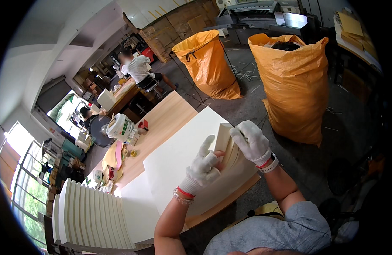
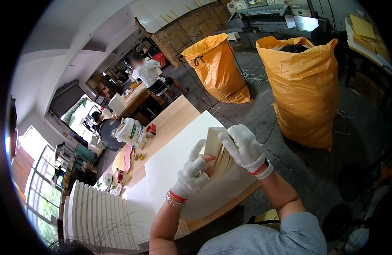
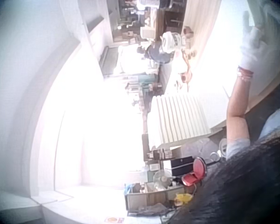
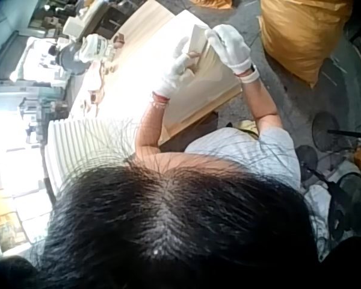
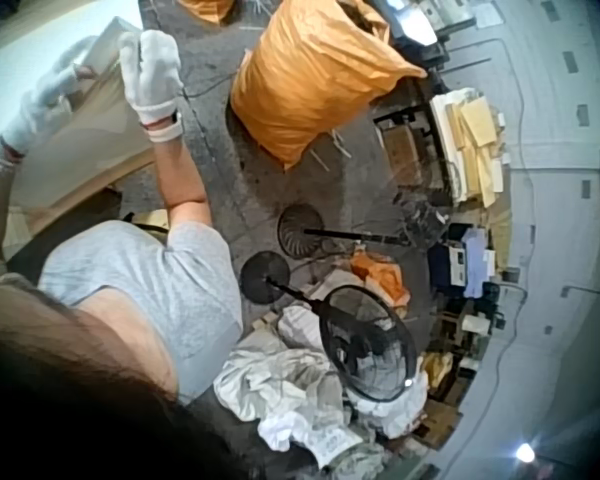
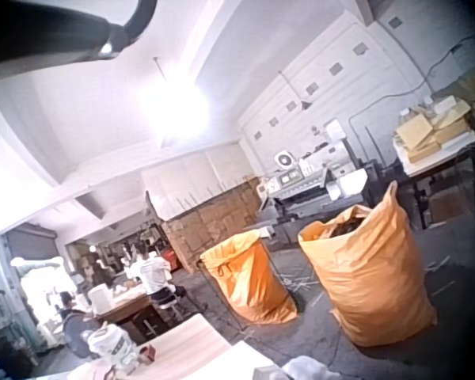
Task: The person repeatedly picks up a white rectangular panel from a stack on the left and places it onto a growing pile on the right. The person wears white gloves and handles the panels one by one in a repetitive loop throughout the video.
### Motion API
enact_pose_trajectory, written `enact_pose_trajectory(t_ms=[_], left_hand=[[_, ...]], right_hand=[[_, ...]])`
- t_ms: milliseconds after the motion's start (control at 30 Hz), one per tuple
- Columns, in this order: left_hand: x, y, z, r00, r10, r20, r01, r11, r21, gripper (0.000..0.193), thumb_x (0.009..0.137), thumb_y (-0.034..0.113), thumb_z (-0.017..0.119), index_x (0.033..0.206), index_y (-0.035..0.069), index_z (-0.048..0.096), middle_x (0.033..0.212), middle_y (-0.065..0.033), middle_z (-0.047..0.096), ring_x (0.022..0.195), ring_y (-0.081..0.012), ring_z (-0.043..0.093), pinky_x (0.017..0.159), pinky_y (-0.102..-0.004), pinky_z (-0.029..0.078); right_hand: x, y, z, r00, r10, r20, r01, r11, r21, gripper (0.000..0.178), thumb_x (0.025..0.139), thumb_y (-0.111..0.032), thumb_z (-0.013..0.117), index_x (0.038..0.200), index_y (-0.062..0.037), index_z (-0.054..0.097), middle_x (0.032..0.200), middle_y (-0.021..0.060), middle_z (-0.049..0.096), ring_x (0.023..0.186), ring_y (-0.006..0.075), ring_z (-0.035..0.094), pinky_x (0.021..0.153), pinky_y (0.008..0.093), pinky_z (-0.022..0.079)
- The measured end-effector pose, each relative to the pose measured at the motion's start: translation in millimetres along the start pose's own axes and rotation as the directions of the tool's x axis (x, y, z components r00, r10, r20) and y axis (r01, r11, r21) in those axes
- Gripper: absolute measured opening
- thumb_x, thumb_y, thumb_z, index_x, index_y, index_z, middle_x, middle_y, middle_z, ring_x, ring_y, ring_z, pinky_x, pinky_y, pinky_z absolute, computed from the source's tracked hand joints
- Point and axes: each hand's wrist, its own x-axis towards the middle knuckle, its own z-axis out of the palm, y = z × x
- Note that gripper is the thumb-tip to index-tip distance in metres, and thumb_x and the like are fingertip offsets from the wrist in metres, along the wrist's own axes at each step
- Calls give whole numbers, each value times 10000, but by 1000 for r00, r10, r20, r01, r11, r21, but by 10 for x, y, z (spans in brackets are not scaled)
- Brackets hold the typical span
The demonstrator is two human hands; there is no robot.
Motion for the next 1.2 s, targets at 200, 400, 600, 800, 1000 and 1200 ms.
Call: enact_pose_trajectory(t_ms=[200,400,600,800,1000,1200], left_hand=[[-2,-2,54,996,-16,-84,15,1000,-5,520,679,17,901,1136,74,659,1600,-292,309,1366,-417,514,1028,-414,518],[-5,-28,55,996,9,-89,-9,1000,-1,513,694,-10,865,1152,73,649,1597,-310,299,1413,-436,461,1033,-411,515],[-25,-136,1,996,91,16,-91,995,31,440,734,-134,648,1142,29,641,1558,-313,367,1346,-416,530,978,-389,536],[43,57,2,1000,-14,-17,14,1000,-18,392,743,-70,757,1106,44,663,1563,-298,366,1169,-347,656,883,-359,570],[13,65,25,997,-8,-73,10,1000,26,483,739,-18,833,1185,69,668,1581,-266,355,1231,-355,613,926,-374,554],[8,-104,-15,996,46,72,-46,999,2,504,737,-30,840,1200,69,668,1604,-248,323,1231,-338,605,925,-377,555]], right_hand=[[-5,9,-3,1000,6,-8,-5,1000,6,214,977,-153,651,834,-4,596,769,150,579,743,352,581,691,447,466],[-16,27,-4,1000,19,-3,-19,1000,6,208,978,-164,657,856,-5,602,792,151,593,759,351,586,704,439,473],[-17,-2,-38,1000,17,17,-17,1000,13,215,970,-181,674,872,-1,611,804,150,604,771,348,596,713,437,477],[-22,7,-13,999,42,-11,-42,999,6,219,970,-174,672,853,2,613,792,150,606,766,347,603,712,439,478],[-30,2,-32,998,56,0,-56,998,37,210,964,-161,677,853,5,613,789,150,608,748,344,606,701,436,479],[-26,6,-45,999,41,-5,-41,999,29,217,962,-171,686,859,9,619,788,153,617,750,345,612,697,431,483]])
